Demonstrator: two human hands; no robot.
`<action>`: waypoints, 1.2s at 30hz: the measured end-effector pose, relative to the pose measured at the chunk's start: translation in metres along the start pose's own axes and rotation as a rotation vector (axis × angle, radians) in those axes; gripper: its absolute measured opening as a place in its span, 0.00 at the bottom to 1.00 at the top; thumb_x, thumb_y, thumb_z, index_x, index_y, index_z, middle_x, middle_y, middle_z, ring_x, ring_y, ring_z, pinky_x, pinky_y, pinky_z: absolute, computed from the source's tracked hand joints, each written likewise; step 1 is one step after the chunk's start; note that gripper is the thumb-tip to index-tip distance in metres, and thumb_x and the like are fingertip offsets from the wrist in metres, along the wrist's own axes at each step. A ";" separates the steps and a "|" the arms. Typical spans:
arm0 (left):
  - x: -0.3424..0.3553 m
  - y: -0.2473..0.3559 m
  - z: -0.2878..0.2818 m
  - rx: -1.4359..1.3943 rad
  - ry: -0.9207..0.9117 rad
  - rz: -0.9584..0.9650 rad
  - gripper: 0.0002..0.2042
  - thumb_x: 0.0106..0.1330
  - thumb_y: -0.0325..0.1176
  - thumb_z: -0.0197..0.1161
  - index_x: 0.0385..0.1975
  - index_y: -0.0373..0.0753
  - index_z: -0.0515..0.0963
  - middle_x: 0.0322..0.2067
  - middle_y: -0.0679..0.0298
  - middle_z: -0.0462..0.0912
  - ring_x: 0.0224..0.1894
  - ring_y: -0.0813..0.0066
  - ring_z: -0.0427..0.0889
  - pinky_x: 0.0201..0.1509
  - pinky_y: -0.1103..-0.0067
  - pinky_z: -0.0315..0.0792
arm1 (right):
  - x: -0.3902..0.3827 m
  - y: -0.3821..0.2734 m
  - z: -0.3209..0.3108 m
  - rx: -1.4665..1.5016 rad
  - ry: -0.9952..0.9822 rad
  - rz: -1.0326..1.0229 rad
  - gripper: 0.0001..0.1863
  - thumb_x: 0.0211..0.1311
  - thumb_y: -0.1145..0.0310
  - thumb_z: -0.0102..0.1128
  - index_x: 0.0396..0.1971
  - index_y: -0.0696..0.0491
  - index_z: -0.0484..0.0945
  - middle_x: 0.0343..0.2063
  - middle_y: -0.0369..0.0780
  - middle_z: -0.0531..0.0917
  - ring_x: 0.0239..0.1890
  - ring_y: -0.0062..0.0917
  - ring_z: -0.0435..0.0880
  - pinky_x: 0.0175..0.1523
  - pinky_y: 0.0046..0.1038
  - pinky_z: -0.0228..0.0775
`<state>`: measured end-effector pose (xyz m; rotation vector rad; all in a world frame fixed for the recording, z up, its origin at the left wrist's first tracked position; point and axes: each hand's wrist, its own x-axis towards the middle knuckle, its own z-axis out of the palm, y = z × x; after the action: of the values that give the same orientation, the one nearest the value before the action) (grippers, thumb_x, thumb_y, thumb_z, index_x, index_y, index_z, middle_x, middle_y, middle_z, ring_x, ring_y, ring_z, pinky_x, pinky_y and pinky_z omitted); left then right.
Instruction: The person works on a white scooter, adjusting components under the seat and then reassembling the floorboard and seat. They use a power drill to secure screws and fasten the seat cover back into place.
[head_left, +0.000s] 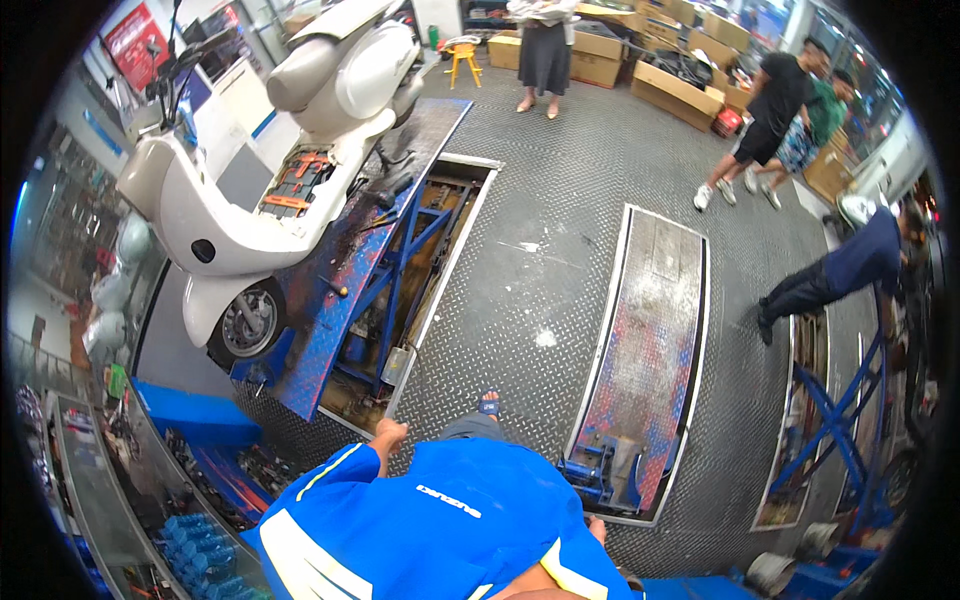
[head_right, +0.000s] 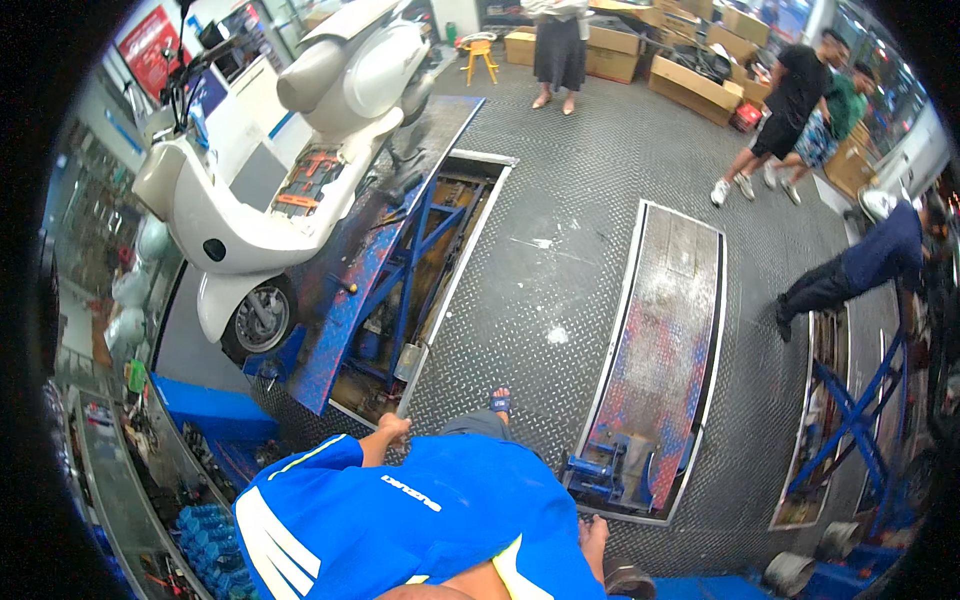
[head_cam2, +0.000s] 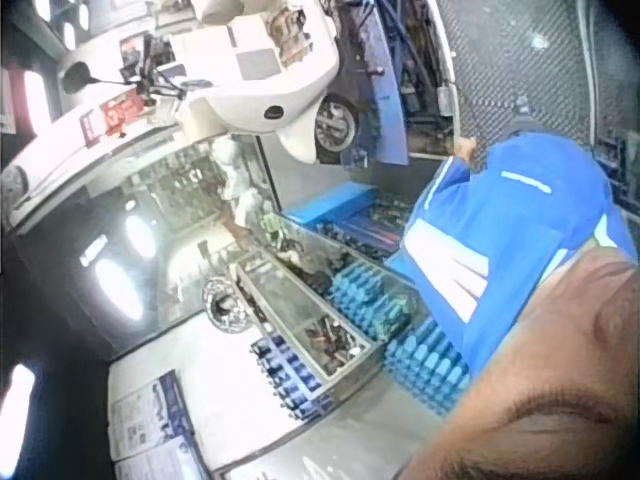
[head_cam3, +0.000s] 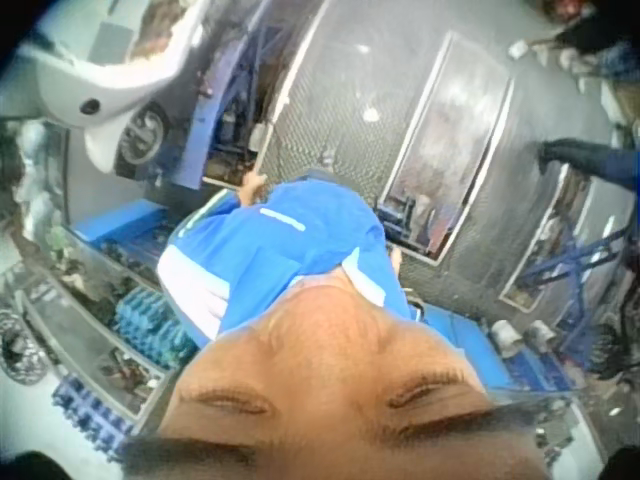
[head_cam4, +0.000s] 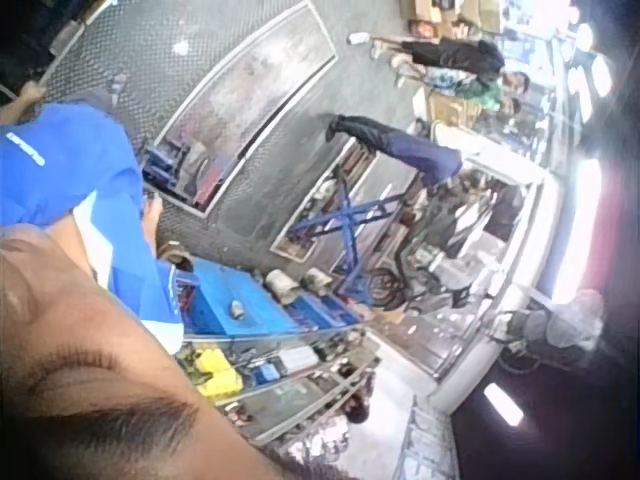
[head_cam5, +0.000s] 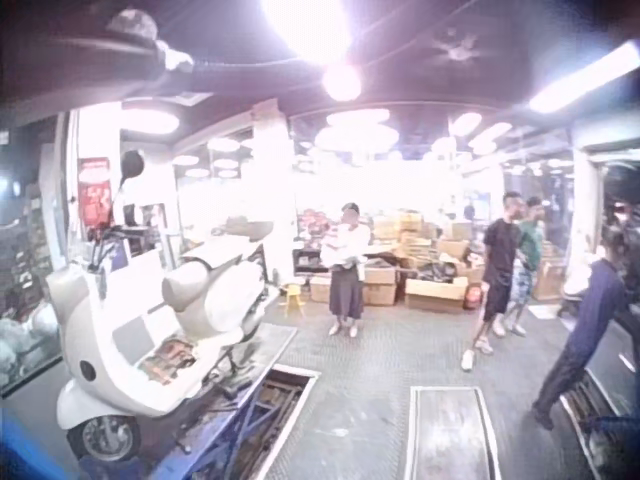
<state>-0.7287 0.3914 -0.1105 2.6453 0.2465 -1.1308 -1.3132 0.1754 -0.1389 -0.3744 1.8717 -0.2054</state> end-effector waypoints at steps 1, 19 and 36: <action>0.029 -0.022 -0.006 0.059 0.072 -0.051 0.17 0.66 0.44 0.69 0.35 0.31 0.83 0.24 0.54 0.85 0.23 0.58 0.86 0.26 0.63 0.82 | -0.010 -0.023 0.009 0.049 0.004 0.056 0.15 0.72 0.62 0.59 0.39 0.61 0.72 0.27 0.45 0.76 0.26 0.34 0.79 0.33 0.42 0.80; 0.141 0.076 -0.046 -0.706 -0.025 -0.488 0.23 0.67 0.36 0.57 0.60 0.30 0.73 0.42 0.43 0.84 0.30 0.51 0.88 0.28 0.59 0.85 | -0.097 -0.390 0.576 -1.879 -0.525 -1.762 0.18 0.59 0.66 0.64 0.47 0.57 0.78 0.49 0.50 0.82 0.48 0.49 0.85 0.52 0.48 0.79; 0.116 0.317 -0.078 -0.799 0.110 -0.881 0.27 0.69 0.47 0.69 0.53 0.25 0.80 0.51 0.42 0.84 0.47 0.48 0.88 0.44 0.56 0.84 | -0.017 -0.718 0.817 -1.771 -0.334 -1.231 0.16 0.55 0.65 0.62 0.38 0.61 0.87 0.42 0.56 0.88 0.50 0.47 0.88 0.57 0.41 0.80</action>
<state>-0.5161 0.1190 -0.0910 1.8462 1.6068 -0.7902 -0.4253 -0.4538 -0.1581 -2.4915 0.7592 0.7466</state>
